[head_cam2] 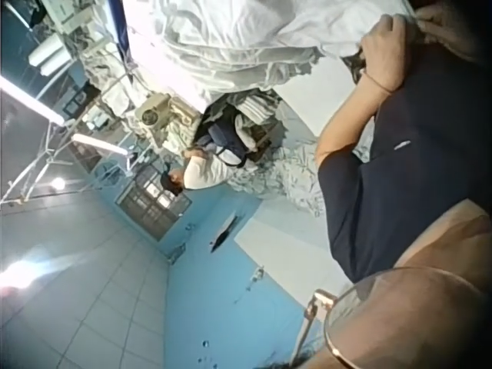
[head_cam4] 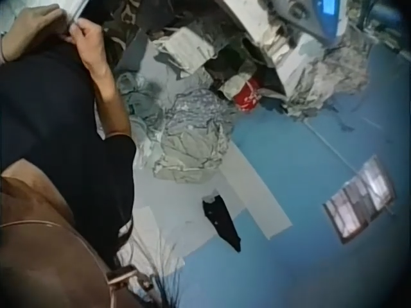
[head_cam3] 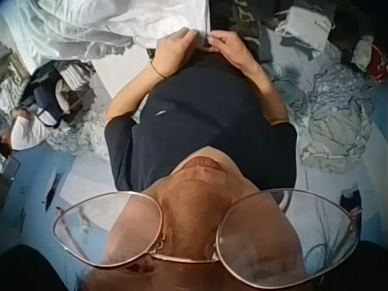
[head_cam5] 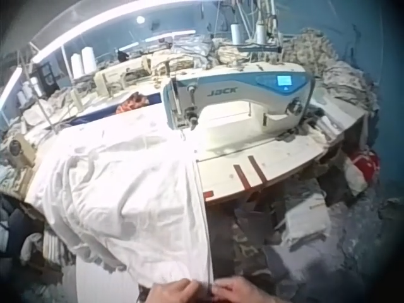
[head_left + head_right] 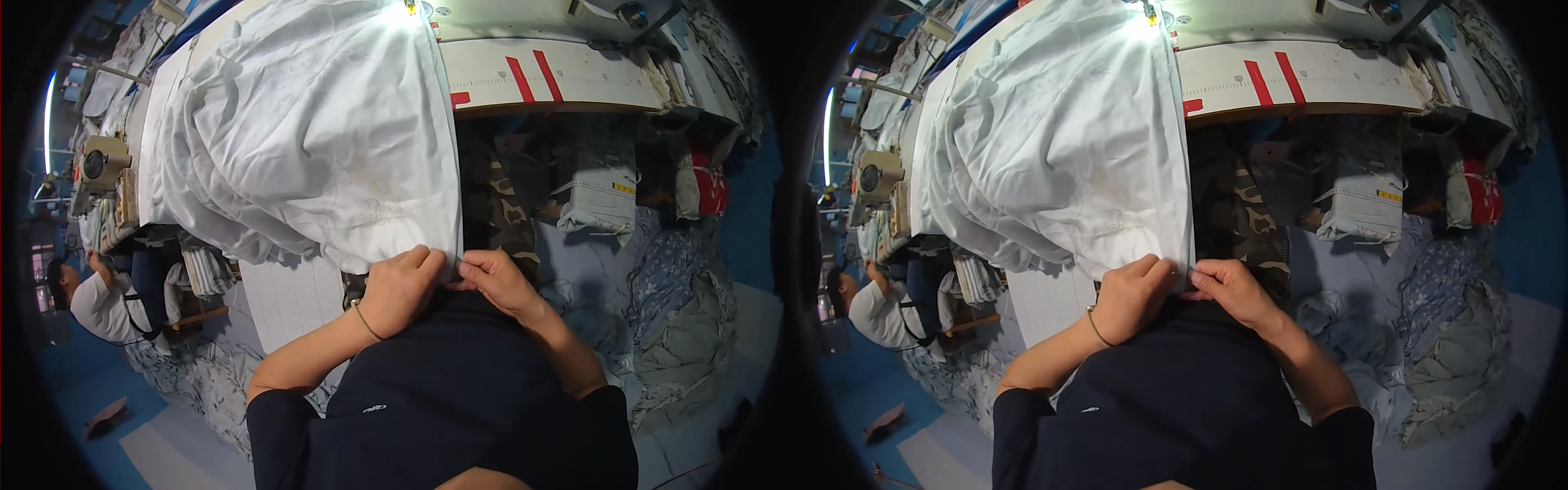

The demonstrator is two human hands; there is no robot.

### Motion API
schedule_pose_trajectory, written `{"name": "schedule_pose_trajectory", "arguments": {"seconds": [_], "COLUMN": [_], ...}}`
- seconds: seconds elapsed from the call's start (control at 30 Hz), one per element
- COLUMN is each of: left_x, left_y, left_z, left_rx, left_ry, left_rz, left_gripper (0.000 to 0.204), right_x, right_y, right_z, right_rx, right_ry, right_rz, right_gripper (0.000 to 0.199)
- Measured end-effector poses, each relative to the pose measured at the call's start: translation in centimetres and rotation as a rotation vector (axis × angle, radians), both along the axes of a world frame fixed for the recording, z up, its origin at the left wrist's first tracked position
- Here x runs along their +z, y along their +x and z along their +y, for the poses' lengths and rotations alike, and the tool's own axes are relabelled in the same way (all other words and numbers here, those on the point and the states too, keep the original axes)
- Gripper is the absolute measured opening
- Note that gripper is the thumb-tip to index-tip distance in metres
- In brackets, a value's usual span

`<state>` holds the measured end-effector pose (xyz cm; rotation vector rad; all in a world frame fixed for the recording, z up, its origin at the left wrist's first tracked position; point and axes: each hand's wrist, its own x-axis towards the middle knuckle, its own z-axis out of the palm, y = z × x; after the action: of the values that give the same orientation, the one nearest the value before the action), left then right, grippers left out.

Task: Sewing pieces of white fabric together to manufacture a pillowcase using an industrial sewing machine.

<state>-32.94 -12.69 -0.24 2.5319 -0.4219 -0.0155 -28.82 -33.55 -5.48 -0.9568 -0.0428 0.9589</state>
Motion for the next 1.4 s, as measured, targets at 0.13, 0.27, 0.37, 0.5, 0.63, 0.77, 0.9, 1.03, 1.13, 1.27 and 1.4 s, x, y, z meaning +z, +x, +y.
{"name": "schedule_pose_trajectory", "arguments": {"seconds": [0.13, 0.27, 0.37, 0.5, 0.63, 0.77, 0.9, 1.03, 1.13, 1.27, 1.4], "left_x": [0.6, 1.3, 0.2, 4.1, 5.8, 2.7, 1.1, 2.8, 3.8, 1.9, 3.1], "left_y": [-0.3, -0.1, -0.4, 1.0, 2.7, 3.8, 4.1, 4.5, 5.2, 5.9, 6.5], "left_z": [-0.3, -1.2, -0.8, -1.3, -2.8, -4.3, -4.3, -4.6, -3.9, -4.2, -2.4], "left_rx": [-0.042, 0.056, -0.012, -0.163, -0.338, -0.375, -0.436, -0.477, -0.568, -0.679, -0.674], "left_ry": [0.047, -0.101, -0.012, 0.005, 0.03, -0.052, 0.115, 0.069, -0.112, -0.504, -0.678], "left_rz": [0.005, 0.069, 0.065, -0.03, -0.032, -0.088, 0.076, -0.023, 0.125, 0.515, 0.586], "left_gripper": [0.018, 0.013, 0.012, 0.013, 0.013, 0.015, 0.016, 0.015, 0.012, 0.019, 0.027], "right_x": [-0.5, 0.0, 0.4, 0.2, 2.0, 2.4, 1.6, 3.0, 3.8, 8.5, 11.6], "right_y": [-0.1, -0.1, -0.2, -0.4, -0.1, -0.1, 2.0, 6.1, 8.4, 9.2, 10.4], "right_z": [-0.5, -0.8, -0.7, -1.2, -2.0, -2.6, -3.6, -1.0, -0.7, 0.5, 0.6], "right_rx": [0.063, 0.025, -0.018, -0.072, -0.046, -0.071, 0.04, -0.417, -0.313, -0.22, -0.154], "right_ry": [-0.165, -0.247, -0.225, -0.247, -0.403, -0.414, -0.48, -0.574, -0.474, -0.326, -0.272], "right_rz": [-0.212, -0.288, -0.281, -0.397, -0.612, -0.674, -0.86, -1.431, -1.813, -1.821, -1.707], "right_gripper": [0.019, 0.016, 0.015, 0.012, 0.009, 0.013, 0.015, 0.022, 0.024, 0.019, 0.025]}}
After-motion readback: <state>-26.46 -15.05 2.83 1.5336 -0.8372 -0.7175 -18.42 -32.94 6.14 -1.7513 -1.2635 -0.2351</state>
